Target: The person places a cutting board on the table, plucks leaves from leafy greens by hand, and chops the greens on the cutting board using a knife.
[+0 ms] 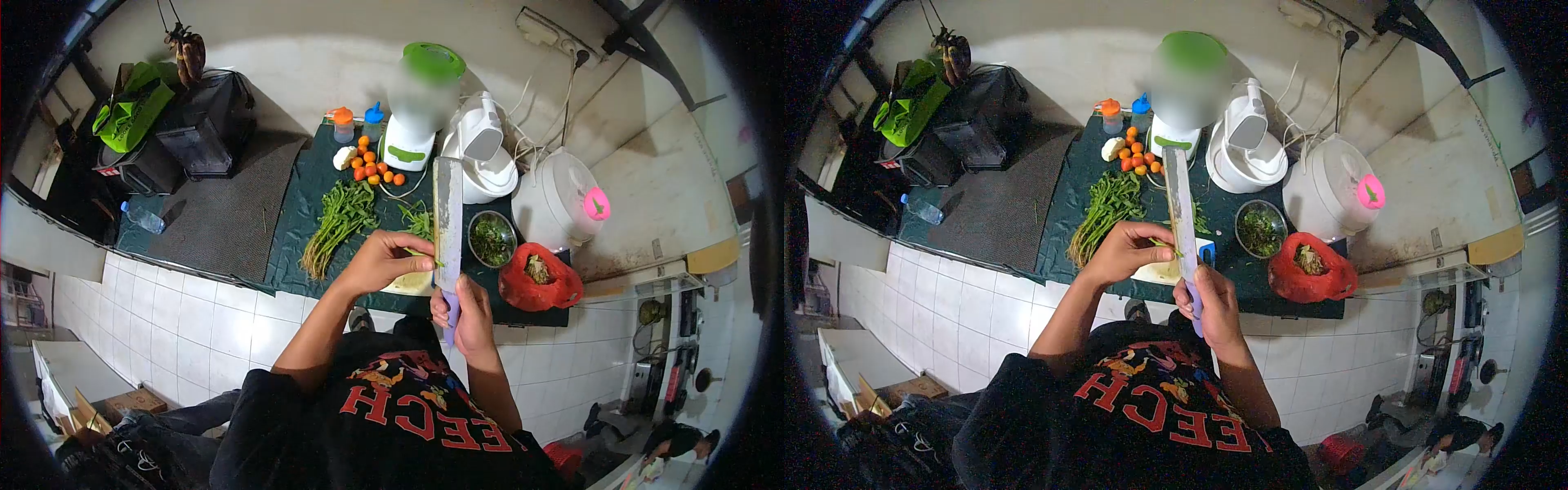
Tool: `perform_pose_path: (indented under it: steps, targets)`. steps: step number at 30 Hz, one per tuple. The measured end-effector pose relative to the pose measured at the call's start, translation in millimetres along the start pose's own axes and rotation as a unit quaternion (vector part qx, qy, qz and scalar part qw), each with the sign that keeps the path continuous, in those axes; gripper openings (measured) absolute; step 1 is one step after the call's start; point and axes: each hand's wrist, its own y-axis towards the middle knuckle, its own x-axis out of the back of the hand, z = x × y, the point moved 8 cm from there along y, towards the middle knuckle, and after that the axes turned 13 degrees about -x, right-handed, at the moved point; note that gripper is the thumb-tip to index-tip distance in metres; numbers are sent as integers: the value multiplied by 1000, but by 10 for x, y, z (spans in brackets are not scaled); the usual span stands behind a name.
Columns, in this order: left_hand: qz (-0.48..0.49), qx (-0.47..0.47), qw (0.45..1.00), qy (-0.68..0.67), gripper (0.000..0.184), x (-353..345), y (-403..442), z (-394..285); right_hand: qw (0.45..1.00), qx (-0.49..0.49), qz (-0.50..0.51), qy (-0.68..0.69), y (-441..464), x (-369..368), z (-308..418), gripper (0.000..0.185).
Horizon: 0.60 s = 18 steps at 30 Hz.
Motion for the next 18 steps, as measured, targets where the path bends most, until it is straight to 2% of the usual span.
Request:
perform_pose_path:
  steps: [6, 18]
  targets:
    - [30, -16, 999, 23, 19, 6, 15, -24, 1000, 4, 2, -9, -10, -2, 34, 46]
    - [18, -17, 1000, 19, 19, -43, 43, -17, 998, 32, -2, -56, -61, 68, 62, 51]
